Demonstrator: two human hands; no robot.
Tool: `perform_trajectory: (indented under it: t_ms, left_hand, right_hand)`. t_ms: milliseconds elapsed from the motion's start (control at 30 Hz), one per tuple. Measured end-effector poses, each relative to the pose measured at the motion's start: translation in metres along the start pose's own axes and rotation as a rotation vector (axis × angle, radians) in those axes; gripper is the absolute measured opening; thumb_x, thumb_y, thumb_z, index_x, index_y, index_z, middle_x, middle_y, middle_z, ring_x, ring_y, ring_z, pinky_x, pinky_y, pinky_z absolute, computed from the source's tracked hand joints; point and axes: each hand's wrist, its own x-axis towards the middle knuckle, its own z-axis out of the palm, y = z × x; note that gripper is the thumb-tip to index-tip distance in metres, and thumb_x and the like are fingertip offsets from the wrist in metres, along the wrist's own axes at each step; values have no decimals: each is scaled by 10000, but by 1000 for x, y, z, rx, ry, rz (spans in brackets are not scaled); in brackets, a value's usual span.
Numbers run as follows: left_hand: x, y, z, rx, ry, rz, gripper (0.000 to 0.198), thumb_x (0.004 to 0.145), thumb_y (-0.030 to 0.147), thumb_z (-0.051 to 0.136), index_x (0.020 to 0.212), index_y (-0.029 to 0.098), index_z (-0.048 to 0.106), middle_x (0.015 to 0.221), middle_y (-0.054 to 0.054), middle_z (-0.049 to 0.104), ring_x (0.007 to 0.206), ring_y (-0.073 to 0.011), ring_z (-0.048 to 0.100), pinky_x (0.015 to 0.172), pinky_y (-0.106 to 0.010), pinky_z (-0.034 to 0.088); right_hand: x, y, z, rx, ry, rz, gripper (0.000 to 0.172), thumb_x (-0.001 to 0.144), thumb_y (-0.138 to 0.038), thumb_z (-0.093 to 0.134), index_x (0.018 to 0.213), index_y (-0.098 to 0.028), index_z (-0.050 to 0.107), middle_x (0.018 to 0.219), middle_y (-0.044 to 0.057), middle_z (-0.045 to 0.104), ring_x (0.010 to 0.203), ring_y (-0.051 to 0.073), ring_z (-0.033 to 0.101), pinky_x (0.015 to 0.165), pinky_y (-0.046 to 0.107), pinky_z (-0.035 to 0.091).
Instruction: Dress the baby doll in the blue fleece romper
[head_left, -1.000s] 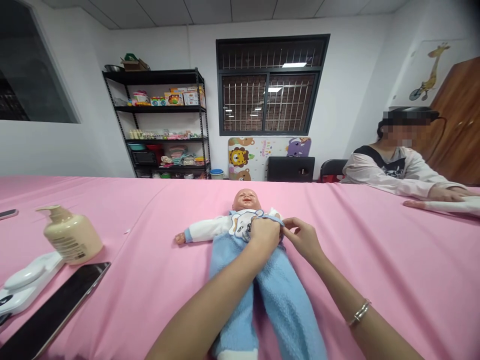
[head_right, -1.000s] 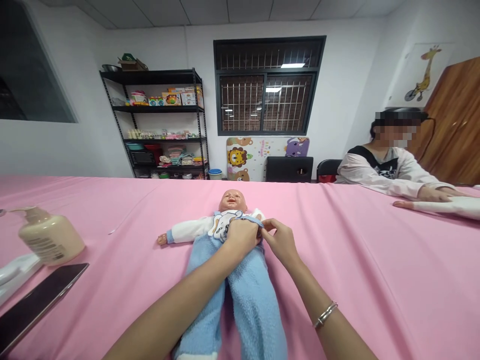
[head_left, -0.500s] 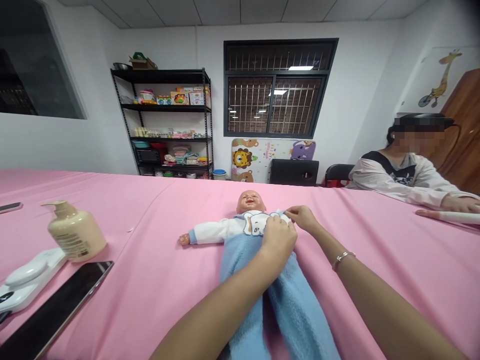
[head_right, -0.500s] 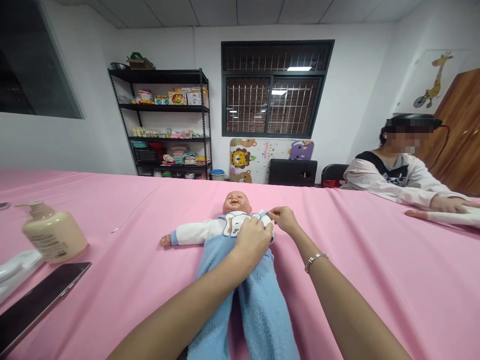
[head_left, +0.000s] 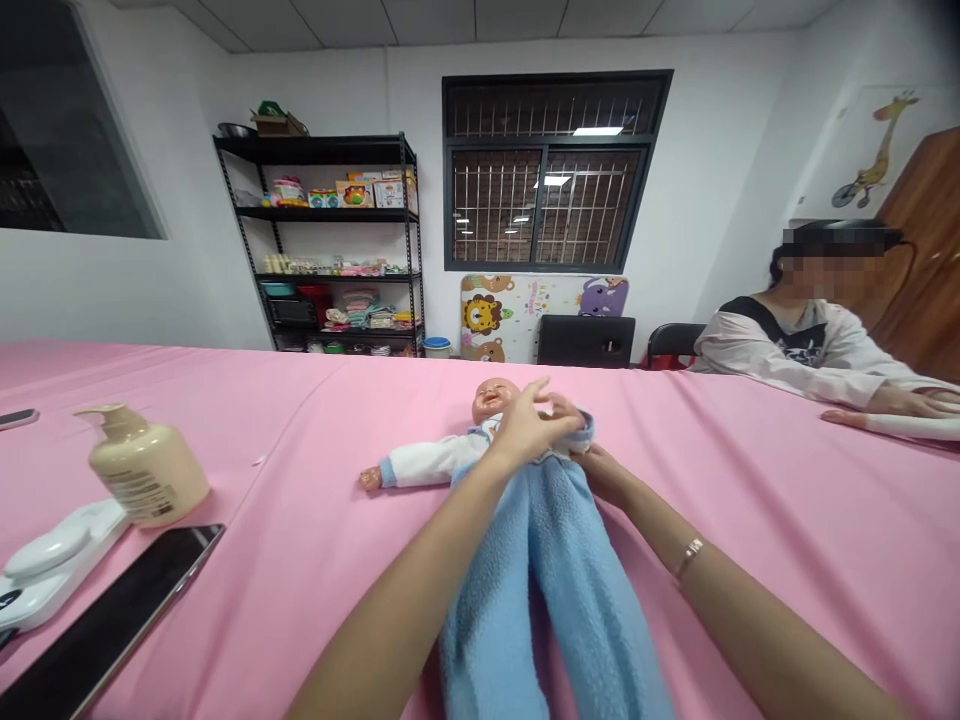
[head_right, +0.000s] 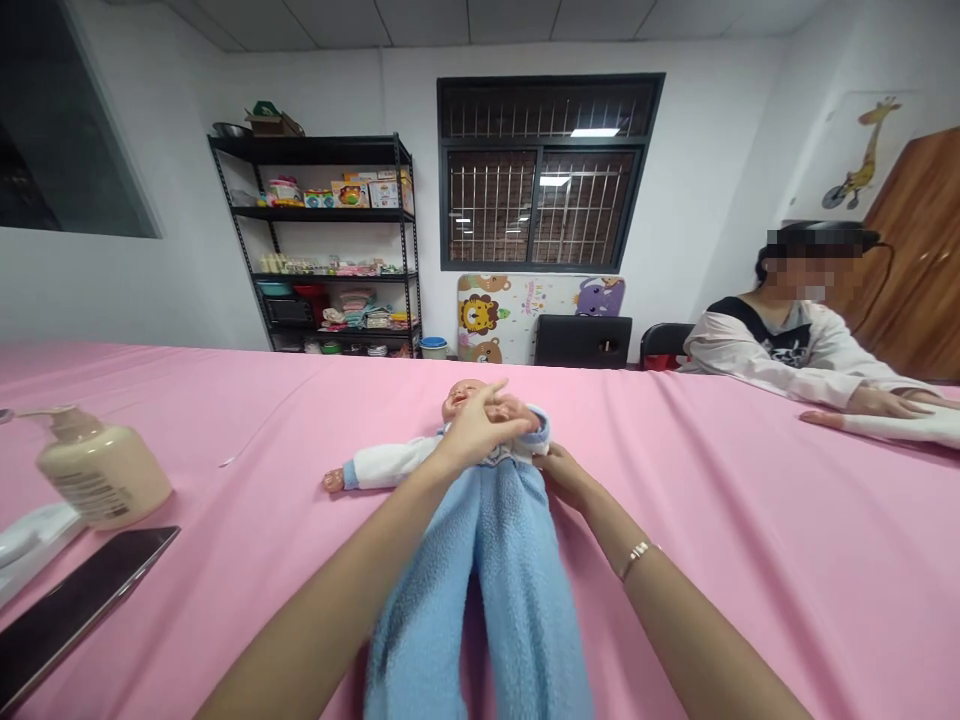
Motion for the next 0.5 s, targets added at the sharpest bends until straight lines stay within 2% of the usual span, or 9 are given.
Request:
perform_trajectory:
  t_ms: [67, 133, 233, 300, 367, 433, 500]
  left_hand:
    - [6, 0, -8, -222, 39, 1, 700, 729, 183, 626, 1343, 127, 295, 1230, -156, 487, 937, -152, 586, 741, -227, 488]
    - [6, 1, -19, -188, 103, 44, 566, 768, 183, 577, 1287, 126, 358, 1182, -143, 520, 912, -143, 590, 735, -227, 481]
    - [-10, -9, -36, 192, 157, 24, 307, 836, 318, 505, 1080, 130, 501, 1021, -97, 598, 879, -164, 587, 756, -266, 456]
    - [-25, -25, -43, 503, 180, -62, 362, 862, 474, 420, 958, 142, 526, 932, -86, 610, 847, -202, 577, 725, -303, 433]
    - [-39, -43, -47, 665, 125, -96, 444, 851, 564, 365, 862, 151, 528, 822, -62, 600, 754, -206, 559, 667, -302, 399]
    - [-47, -58, -49, 592, 2, -65, 470, 841, 579, 354, 728, 149, 507, 694, -26, 548, 652, -171, 509, 604, -264, 352]
    - [-50, -67, -50, 343, -33, -55, 467, 835, 555, 353, 643, 144, 461, 617, 2, 471, 588, -131, 439, 556, -232, 308]
  right_hand:
    - [-21, -1, 0, 240, -92, 86, 523, 667, -329, 649, 1149, -189, 502, 1225, 86, 518, 1011, 213, 570, 874, 347, 478]
    - [-35, -4, -1, 356, -113, 129, 552, 730, -395, 597, 1223, -209, 432, 1329, 74, 422, 1137, 209, 499, 956, 347, 438]
    - [-42, -9, -3, 372, -94, 146, 606, 807, -571, 418, 1244, -152, 396, 1329, 118, 412, 1219, 211, 425, 1014, 353, 397]
    - [-40, -10, -4, 431, -45, 145, 683, 815, -643, 322, 1251, -119, 364, 1307, 150, 425, 1211, 215, 434, 1022, 354, 395]
    - [-37, -9, -5, 565, 13, 167, 692, 821, -651, 311, 1257, -113, 331, 1292, 161, 433, 1188, 207, 459, 1024, 334, 399]
    - [-34, -6, -6, 679, 101, 202, 630, 835, -614, 347, 1248, -138, 326, 1282, 150, 440, 1155, 201, 491, 1004, 331, 424]
    - [-33, -3, -7, 748, 222, 236, 548, 842, -564, 402, 1224, -175, 343, 1258, 126, 460, 1104, 204, 531, 963, 344, 463]
